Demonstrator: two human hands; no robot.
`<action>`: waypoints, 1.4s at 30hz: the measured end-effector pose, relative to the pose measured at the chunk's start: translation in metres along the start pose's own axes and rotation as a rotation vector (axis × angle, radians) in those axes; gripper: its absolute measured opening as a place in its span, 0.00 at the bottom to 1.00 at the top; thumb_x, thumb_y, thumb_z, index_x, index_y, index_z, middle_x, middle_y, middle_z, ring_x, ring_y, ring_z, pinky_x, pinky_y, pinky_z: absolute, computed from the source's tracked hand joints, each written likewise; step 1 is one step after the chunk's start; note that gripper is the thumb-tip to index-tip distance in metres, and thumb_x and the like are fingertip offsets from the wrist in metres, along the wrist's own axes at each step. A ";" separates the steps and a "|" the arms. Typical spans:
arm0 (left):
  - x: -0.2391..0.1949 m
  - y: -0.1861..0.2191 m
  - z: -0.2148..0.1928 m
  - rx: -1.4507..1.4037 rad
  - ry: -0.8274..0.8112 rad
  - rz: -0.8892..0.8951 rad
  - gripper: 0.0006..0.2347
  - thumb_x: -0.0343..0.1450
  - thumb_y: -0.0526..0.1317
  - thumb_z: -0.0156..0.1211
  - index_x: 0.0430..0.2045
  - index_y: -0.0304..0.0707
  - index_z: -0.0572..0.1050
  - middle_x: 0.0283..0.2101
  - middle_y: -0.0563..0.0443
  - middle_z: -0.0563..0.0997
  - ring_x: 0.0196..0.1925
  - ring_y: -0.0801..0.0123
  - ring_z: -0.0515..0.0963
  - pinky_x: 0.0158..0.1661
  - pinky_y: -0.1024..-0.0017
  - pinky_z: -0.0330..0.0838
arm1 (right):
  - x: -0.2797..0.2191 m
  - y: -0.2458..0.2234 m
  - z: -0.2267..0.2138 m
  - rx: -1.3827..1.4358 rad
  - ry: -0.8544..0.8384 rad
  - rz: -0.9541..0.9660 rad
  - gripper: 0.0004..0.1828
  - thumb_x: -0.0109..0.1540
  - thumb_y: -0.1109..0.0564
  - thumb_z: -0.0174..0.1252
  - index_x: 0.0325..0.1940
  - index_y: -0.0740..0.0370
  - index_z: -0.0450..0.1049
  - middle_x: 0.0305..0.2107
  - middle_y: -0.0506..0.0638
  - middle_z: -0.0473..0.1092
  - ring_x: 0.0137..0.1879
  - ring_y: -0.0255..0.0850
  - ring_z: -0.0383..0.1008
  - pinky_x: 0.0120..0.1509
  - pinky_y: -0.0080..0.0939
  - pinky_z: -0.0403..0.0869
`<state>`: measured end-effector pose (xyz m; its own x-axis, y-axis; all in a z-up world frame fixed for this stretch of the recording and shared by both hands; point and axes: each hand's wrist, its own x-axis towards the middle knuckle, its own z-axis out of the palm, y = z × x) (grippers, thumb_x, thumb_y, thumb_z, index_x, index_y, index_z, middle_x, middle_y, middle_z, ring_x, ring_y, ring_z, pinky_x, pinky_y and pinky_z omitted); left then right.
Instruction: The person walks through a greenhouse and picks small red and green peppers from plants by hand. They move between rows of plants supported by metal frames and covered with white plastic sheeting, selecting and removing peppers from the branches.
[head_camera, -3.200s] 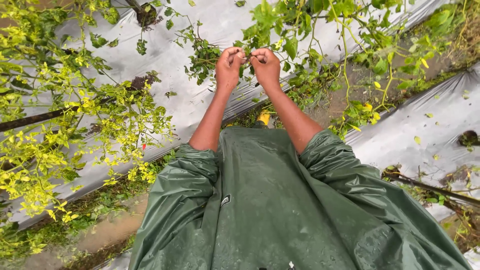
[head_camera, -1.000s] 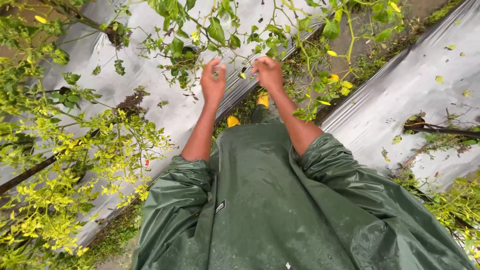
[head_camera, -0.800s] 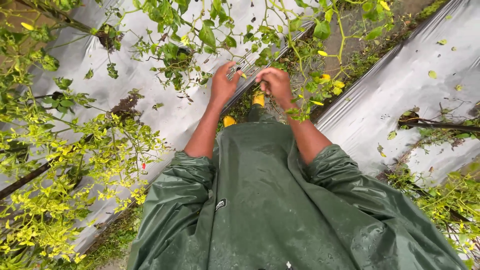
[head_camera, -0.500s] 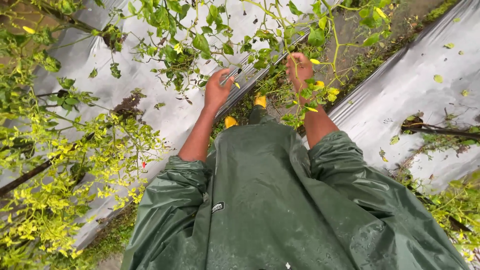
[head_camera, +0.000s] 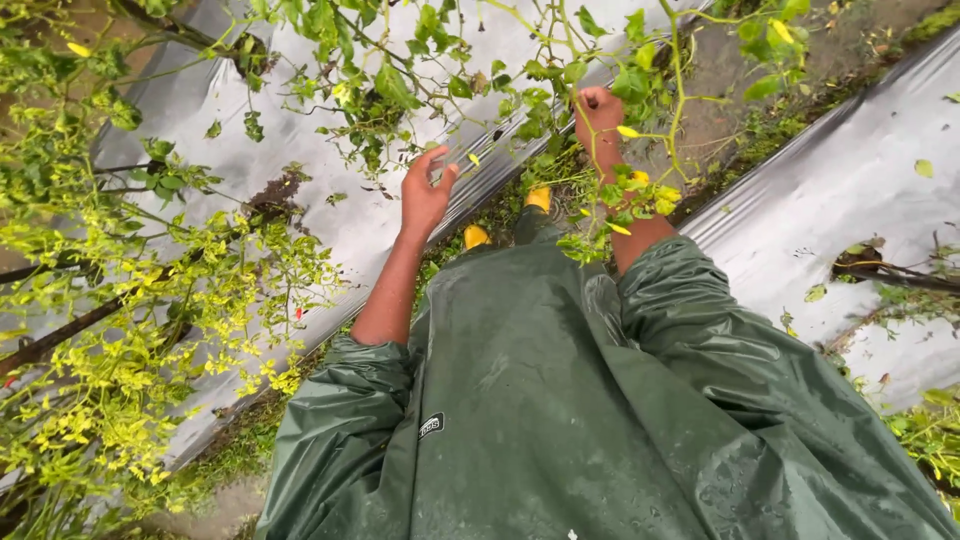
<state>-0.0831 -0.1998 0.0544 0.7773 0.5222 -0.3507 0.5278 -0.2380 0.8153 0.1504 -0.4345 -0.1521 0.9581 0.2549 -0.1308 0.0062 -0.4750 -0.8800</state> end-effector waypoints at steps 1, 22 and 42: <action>0.002 -0.001 0.004 -0.003 -0.008 0.001 0.17 0.75 0.47 0.59 0.57 0.42 0.74 0.63 0.44 0.76 0.60 0.56 0.80 0.59 0.51 0.73 | -0.004 -0.004 -0.009 -0.006 0.006 0.004 0.20 0.69 0.38 0.59 0.33 0.54 0.75 0.24 0.48 0.69 0.31 0.40 0.65 0.32 0.56 0.61; -0.045 -0.092 0.006 -0.141 0.280 0.116 0.07 0.73 0.32 0.64 0.42 0.45 0.83 0.39 0.51 0.84 0.43 0.64 0.84 0.49 0.63 0.77 | -0.179 -0.188 -0.217 0.428 0.291 -0.228 0.12 0.66 0.68 0.62 0.53 0.71 0.70 0.24 0.57 0.65 0.22 0.39 0.65 0.24 0.35 0.66; 0.048 -0.284 -0.028 -0.462 0.126 -0.344 0.30 0.72 0.40 0.74 0.67 0.40 0.63 0.55 0.43 0.81 0.52 0.66 0.84 0.53 0.68 0.79 | -0.260 -0.294 -0.083 0.255 -0.186 -0.241 0.05 0.63 0.69 0.62 0.41 0.69 0.81 0.23 0.58 0.74 0.26 0.39 0.74 0.33 0.38 0.73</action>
<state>-0.2055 -0.0843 -0.1811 0.5262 0.6061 -0.5964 0.5169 0.3289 0.7903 -0.0769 -0.4306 0.1783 0.8693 0.4931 0.0335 0.1310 -0.1644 -0.9777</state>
